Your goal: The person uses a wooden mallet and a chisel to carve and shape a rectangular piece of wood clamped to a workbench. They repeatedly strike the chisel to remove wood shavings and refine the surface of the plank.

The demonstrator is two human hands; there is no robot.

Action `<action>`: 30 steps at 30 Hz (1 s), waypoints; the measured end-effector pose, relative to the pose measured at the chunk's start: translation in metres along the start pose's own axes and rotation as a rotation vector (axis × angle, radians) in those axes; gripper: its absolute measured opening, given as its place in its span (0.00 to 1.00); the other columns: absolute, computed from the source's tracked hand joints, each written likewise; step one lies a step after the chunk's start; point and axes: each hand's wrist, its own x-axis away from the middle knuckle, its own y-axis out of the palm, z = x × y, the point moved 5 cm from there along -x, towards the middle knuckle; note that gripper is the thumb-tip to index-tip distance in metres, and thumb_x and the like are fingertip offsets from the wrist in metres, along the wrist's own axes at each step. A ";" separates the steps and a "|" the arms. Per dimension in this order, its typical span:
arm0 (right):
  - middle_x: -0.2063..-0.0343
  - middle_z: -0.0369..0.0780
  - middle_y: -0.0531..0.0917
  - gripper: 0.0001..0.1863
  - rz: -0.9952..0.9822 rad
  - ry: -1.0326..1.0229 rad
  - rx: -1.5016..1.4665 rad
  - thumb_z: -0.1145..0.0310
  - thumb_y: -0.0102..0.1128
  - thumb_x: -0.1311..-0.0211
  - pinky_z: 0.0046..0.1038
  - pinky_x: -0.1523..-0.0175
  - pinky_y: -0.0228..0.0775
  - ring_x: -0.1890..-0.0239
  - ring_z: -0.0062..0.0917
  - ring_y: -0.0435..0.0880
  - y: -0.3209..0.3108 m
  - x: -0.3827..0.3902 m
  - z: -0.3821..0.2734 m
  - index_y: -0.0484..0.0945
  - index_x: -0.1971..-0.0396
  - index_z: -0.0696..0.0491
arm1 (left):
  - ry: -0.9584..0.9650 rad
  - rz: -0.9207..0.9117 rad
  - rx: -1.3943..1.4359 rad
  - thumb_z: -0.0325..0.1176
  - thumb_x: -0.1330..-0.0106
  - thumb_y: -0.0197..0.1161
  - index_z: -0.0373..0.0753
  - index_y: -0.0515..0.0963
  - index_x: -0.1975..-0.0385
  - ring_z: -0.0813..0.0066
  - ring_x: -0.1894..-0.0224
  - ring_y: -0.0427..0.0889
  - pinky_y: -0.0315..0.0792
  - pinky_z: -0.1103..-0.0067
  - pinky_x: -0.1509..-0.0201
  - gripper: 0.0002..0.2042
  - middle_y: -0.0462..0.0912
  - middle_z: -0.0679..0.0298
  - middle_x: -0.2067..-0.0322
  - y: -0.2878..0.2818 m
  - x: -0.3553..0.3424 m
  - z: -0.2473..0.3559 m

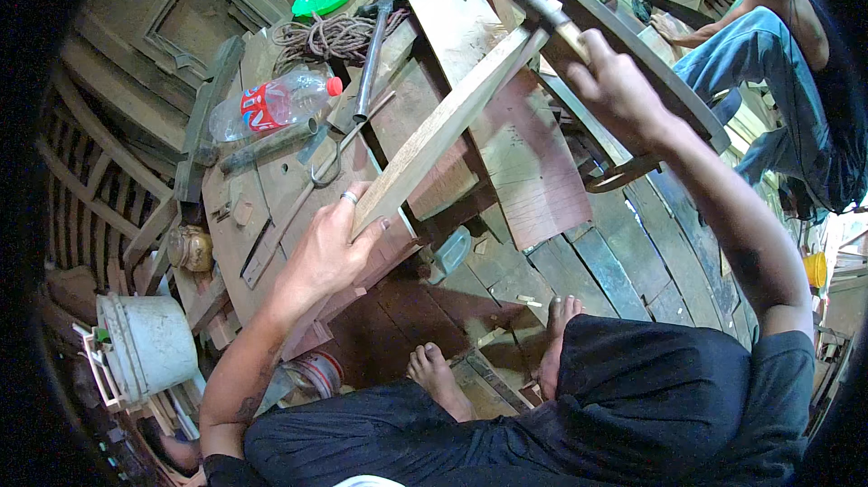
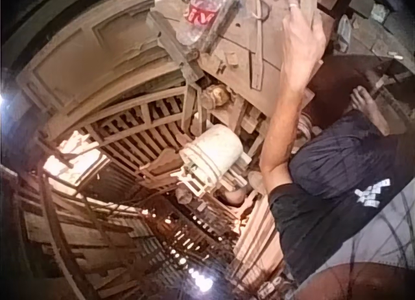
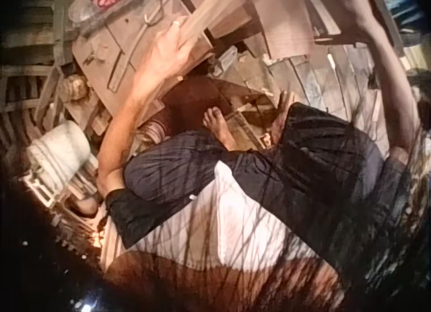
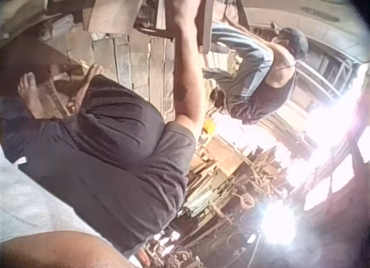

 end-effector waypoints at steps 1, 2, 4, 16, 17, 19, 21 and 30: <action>0.75 0.59 0.82 0.14 -0.059 0.027 -0.075 0.65 0.57 0.26 0.54 0.63 0.74 0.68 0.61 0.85 0.007 0.004 -0.003 0.65 0.50 0.55 | 0.003 0.000 0.002 0.33 0.27 0.63 0.31 0.71 0.39 0.35 0.46 0.84 0.76 0.56 0.43 0.20 0.85 0.35 0.55 0.001 0.000 0.000; 0.76 0.59 0.81 0.15 -0.078 -0.051 -0.094 0.66 0.58 0.27 0.56 0.65 0.72 0.69 0.61 0.84 0.010 0.011 -0.013 0.63 0.52 0.54 | 0.040 0.020 0.003 0.33 0.26 0.63 0.31 0.71 0.39 0.35 0.47 0.84 0.76 0.56 0.44 0.20 0.86 0.36 0.55 0.002 0.000 -0.001; 0.77 0.58 0.80 0.16 -0.184 -0.057 -0.129 0.64 0.60 0.26 0.55 0.65 0.71 0.70 0.60 0.83 0.016 0.017 -0.027 0.63 0.53 0.54 | 0.085 0.042 0.005 0.34 0.26 0.62 0.32 0.71 0.39 0.36 0.47 0.85 0.76 0.56 0.44 0.20 0.86 0.36 0.56 0.001 -0.001 0.000; 0.64 0.49 0.83 0.22 -0.075 -0.111 -0.262 0.60 0.63 0.25 0.35 0.55 0.76 0.63 0.33 0.85 0.001 0.009 -0.010 0.69 0.41 0.55 | 0.049 0.052 -0.094 0.36 0.27 0.63 0.33 0.71 0.39 0.34 0.47 0.83 0.76 0.54 0.44 0.21 0.86 0.36 0.54 0.003 0.000 -0.002; 0.65 0.48 0.83 0.22 0.010 -0.173 -0.240 0.59 0.61 0.23 0.34 0.58 0.76 0.66 0.30 0.84 -0.003 0.008 -0.012 0.69 0.40 0.55 | 0.053 0.056 -0.081 0.36 0.27 0.63 0.33 0.71 0.39 0.34 0.47 0.83 0.76 0.54 0.44 0.21 0.86 0.36 0.54 0.003 0.000 -0.003; 0.64 0.48 0.84 0.21 -0.050 -0.104 -0.292 0.59 0.59 0.21 0.33 0.58 0.76 0.66 0.30 0.83 -0.002 0.004 -0.009 0.70 0.40 0.56 | 0.060 0.059 -0.068 0.36 0.27 0.63 0.33 0.71 0.39 0.34 0.47 0.83 0.76 0.53 0.44 0.21 0.86 0.36 0.54 0.003 0.000 -0.002; 0.60 0.50 0.84 0.20 -0.122 -0.025 -0.342 0.58 0.52 0.18 0.34 0.52 0.77 0.60 0.31 0.84 0.001 0.002 -0.009 0.71 0.39 0.57 | 0.060 0.065 -0.070 0.36 0.27 0.63 0.34 0.72 0.39 0.35 0.47 0.83 0.76 0.53 0.44 0.21 0.85 0.36 0.54 0.001 0.001 -0.001; 0.46 0.44 0.82 0.24 -0.170 0.146 -0.658 0.58 0.42 0.15 0.29 0.34 0.68 0.43 0.25 0.79 -0.008 0.001 -0.020 0.71 0.34 0.60 | 0.042 0.050 -0.084 0.36 0.28 0.64 0.32 0.72 0.38 0.35 0.48 0.84 0.76 0.54 0.45 0.23 0.85 0.35 0.56 0.003 0.000 -0.004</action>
